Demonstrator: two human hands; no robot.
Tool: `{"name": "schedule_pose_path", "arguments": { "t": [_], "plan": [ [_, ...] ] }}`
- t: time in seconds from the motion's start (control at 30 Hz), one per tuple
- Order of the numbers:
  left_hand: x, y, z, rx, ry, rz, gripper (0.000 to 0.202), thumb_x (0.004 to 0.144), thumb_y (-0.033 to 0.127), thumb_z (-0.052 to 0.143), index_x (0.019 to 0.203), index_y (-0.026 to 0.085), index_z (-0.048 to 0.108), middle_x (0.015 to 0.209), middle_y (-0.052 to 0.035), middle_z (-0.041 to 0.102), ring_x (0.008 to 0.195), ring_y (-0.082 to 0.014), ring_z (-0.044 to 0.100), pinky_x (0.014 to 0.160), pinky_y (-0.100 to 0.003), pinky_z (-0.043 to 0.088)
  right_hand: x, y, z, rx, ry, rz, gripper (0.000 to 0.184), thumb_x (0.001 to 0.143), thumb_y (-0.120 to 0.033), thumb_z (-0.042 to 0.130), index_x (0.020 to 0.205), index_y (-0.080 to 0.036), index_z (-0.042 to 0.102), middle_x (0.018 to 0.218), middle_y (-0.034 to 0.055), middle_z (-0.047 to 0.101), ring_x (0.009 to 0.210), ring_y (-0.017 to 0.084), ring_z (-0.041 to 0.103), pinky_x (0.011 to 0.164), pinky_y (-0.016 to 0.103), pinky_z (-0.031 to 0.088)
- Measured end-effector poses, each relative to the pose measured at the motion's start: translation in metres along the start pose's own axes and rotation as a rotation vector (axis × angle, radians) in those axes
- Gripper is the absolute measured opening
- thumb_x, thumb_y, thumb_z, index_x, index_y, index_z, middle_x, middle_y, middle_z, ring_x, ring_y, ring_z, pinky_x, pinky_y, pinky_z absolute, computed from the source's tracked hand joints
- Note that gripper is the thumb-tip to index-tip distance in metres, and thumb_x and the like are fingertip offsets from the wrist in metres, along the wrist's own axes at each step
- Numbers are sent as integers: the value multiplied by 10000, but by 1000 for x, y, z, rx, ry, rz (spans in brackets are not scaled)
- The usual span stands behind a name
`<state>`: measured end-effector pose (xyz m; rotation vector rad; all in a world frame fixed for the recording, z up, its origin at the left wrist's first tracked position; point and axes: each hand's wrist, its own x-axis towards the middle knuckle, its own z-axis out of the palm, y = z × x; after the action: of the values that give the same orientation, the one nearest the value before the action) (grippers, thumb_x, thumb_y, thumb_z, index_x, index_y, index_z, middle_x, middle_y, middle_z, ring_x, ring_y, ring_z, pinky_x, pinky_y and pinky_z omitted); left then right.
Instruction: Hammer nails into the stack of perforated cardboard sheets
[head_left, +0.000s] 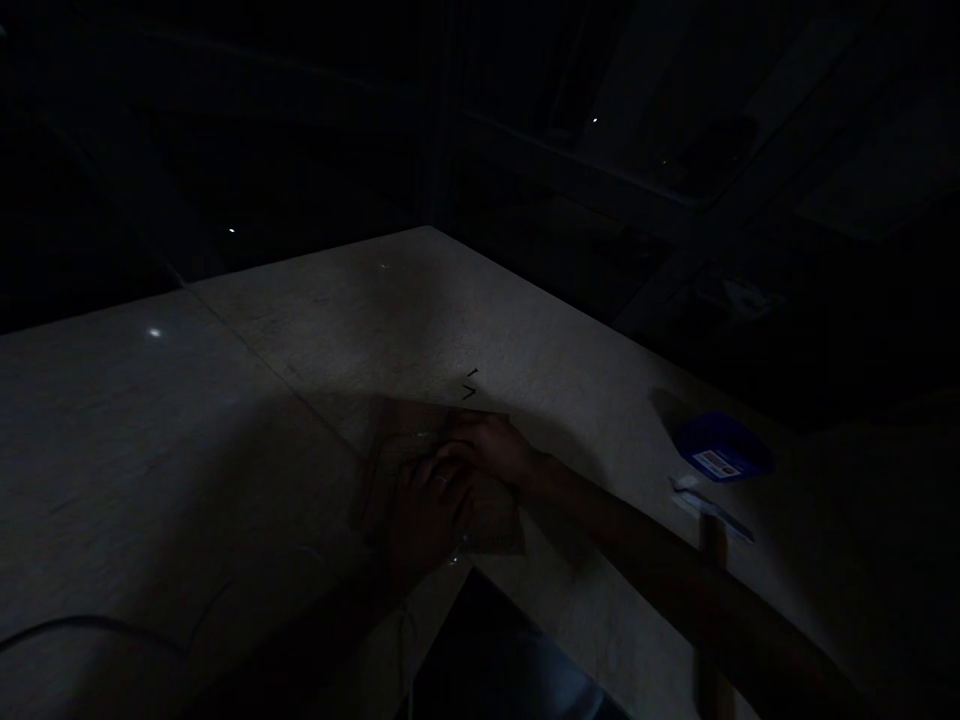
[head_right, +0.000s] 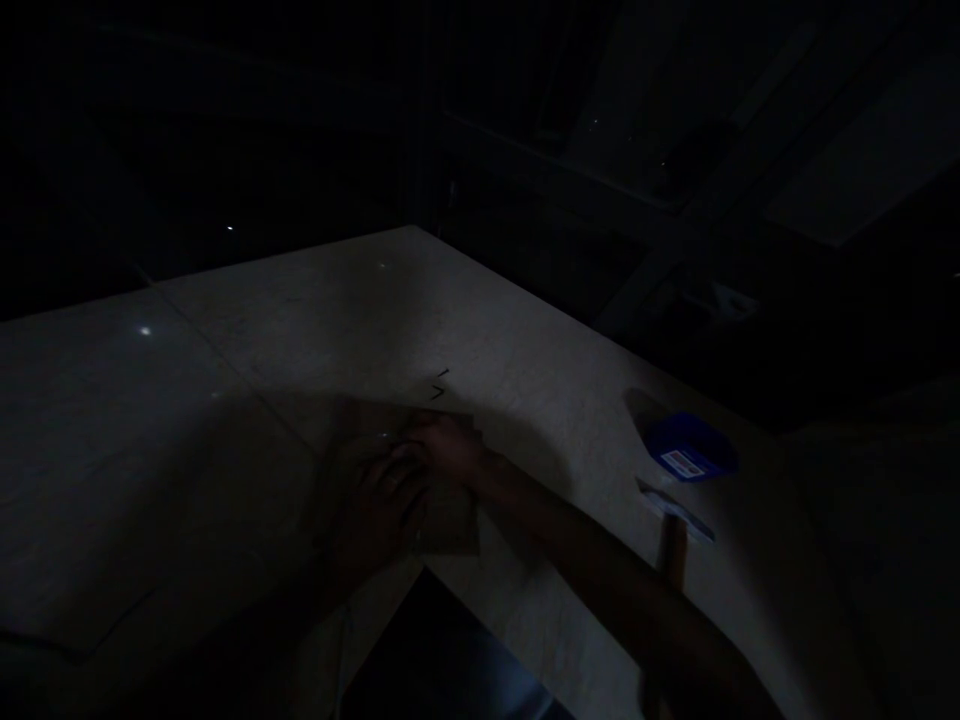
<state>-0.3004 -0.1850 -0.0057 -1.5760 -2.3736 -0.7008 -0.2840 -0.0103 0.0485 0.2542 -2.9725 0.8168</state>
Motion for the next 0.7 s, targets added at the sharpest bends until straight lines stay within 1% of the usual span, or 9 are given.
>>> {"name": "schedule_pose_path", "arguments": {
  "t": [0.1,0.17,0.3,0.43,0.5,0.6,0.63,0.7],
  "plan": [
    [-1,-2,2,-7,18,3,284,933,268,527,1164,225,687,1257,-76,676,1166,-320,537,943,-512,390,3,-3,-1,-56,-57,0,156,927,-142,630,916,-208,771,1018,58,732,949,173,695,829,263,521],
    [-1,-2,3,-9,23,6,285,932,263,528,1164,223,688,1243,-76,682,1146,-314,543,938,-509,393,5,-4,-2,-96,-90,-6,166,915,-114,632,911,-201,773,1037,64,732,959,183,700,823,263,530],
    [-1,-1,2,0,38,11,276,924,256,538,1149,210,691,1205,-83,694,1094,-299,558,922,-500,404,4,-8,-8,-197,-162,-32,198,912,-85,610,1000,-184,758,1116,85,722,996,205,702,839,282,548],
    [0,0,1,-5,52,9,265,923,252,535,1129,216,697,1190,-82,698,1061,-291,561,916,-494,402,0,-8,-14,-291,-208,-129,285,910,-55,590,1127,-189,718,1214,89,700,1114,225,673,919,306,544],
    [1,0,0,-15,38,2,266,930,253,525,1129,211,696,1159,-79,706,1050,-289,560,904,-494,403,-2,-6,-16,-324,-217,-177,322,913,-58,589,1170,-217,700,1240,73,695,1159,223,656,956,315,533],
    [2,0,-1,-19,20,-9,265,926,254,528,1126,211,698,1123,-80,711,1036,-292,560,904,-505,401,-4,-1,-19,-345,-221,-236,349,929,-81,583,1203,-272,685,1271,33,687,1188,199,642,985,307,520],
    [2,0,-2,-19,18,-10,264,921,252,532,1120,216,702,1121,-82,709,1034,-292,561,902,-507,403,-4,1,-20,-345,-216,-259,349,935,-91,580,1211,-279,682,1288,30,679,1207,196,630,998,307,513],
    [2,0,-2,-18,14,-13,258,914,248,533,1097,223,714,1114,-89,706,1026,-291,564,895,-505,412,-4,3,-22,-343,-216,-308,338,934,-94,584,1213,-254,685,1305,52,671,1236,207,610,1014,320,504]
  ]
}}
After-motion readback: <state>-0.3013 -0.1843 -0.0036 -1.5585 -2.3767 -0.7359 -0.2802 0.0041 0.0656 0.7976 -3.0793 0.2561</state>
